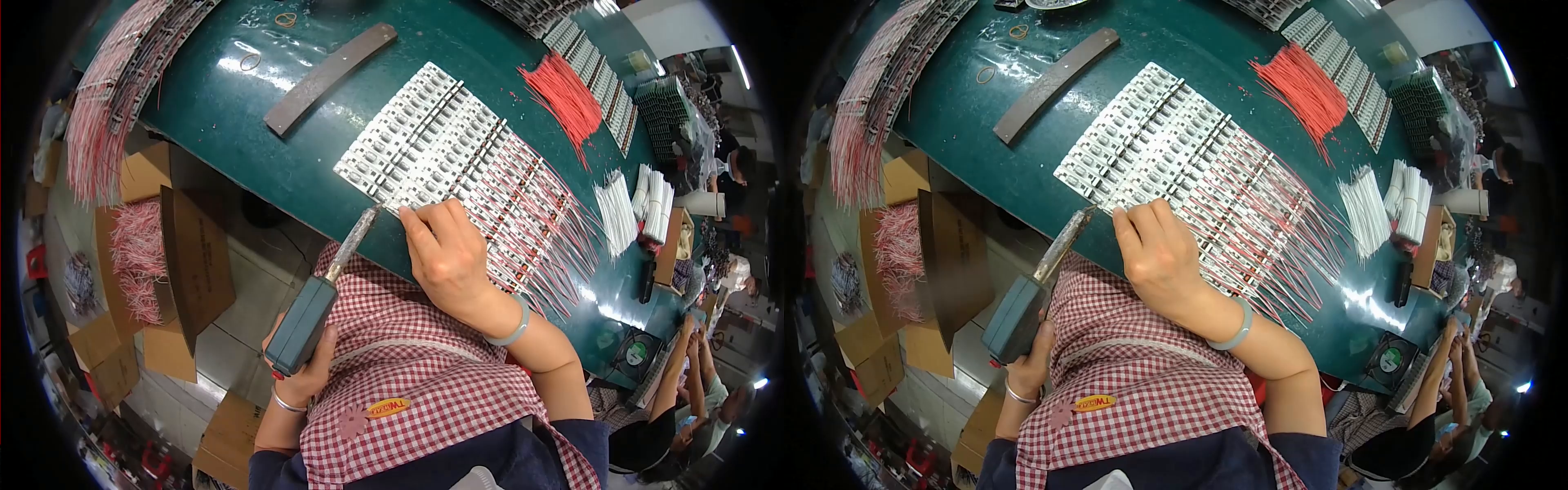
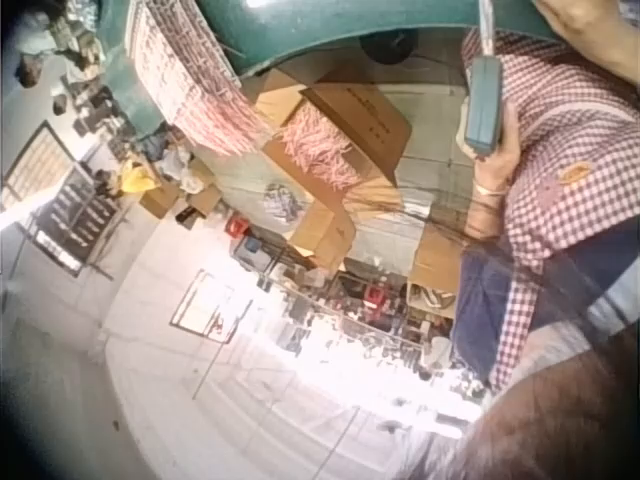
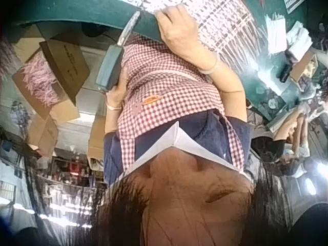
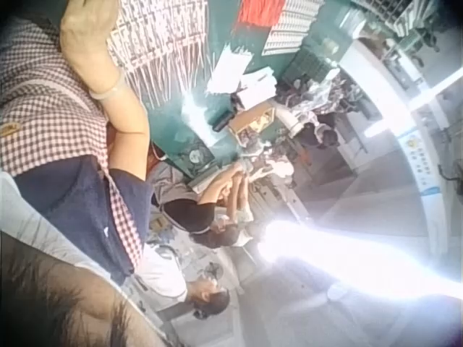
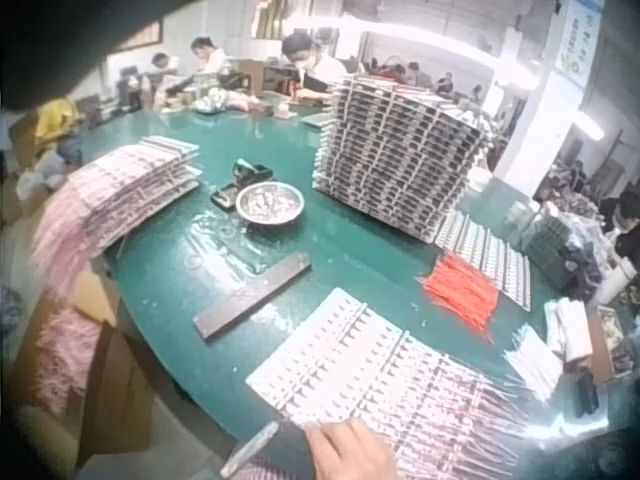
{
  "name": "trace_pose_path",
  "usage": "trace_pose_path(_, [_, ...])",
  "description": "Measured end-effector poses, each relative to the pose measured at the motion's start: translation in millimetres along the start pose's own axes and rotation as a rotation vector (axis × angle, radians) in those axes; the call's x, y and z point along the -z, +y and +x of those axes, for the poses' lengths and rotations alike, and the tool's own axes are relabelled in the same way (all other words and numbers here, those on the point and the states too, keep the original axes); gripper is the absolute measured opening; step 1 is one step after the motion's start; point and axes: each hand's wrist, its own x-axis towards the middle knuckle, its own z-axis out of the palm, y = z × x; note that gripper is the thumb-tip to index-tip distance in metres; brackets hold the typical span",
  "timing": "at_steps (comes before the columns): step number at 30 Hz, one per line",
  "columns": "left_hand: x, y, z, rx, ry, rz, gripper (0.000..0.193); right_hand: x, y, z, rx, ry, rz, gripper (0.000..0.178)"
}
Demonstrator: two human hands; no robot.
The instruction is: The person solders wires to electronic components and circuit boards using a soldering gun and solder wire, assembling them on an assembly line.
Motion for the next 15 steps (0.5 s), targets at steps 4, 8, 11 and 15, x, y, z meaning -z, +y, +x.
trace_pose_path(4, [-0.2,0.0,1.9,-0.019,-0.018,-0.002,0.024,2.3,-1.7,2.4,-0.048,0.003,0.006,0.027])
trace_pose_path(8, [-1.8,-3.0,-2.4,0.06,-0.063,0.025,0.025,14.7,1.7,3.2,-0.085,-0.012,-0.027,0.028])
trace_pose_path(11, [-5.0,-4.5,0.1,0.078,0.028,-0.096,0.033,29.9,12.2,5.2,-0.124,0.024,0.077,0.023])
trace_pose_path(15, [-5.7,19.8,14.6,0.198,0.009,-0.326,0.034,75.0,81.0,-16.5,-0.326,0.03,-0.237,0.014])
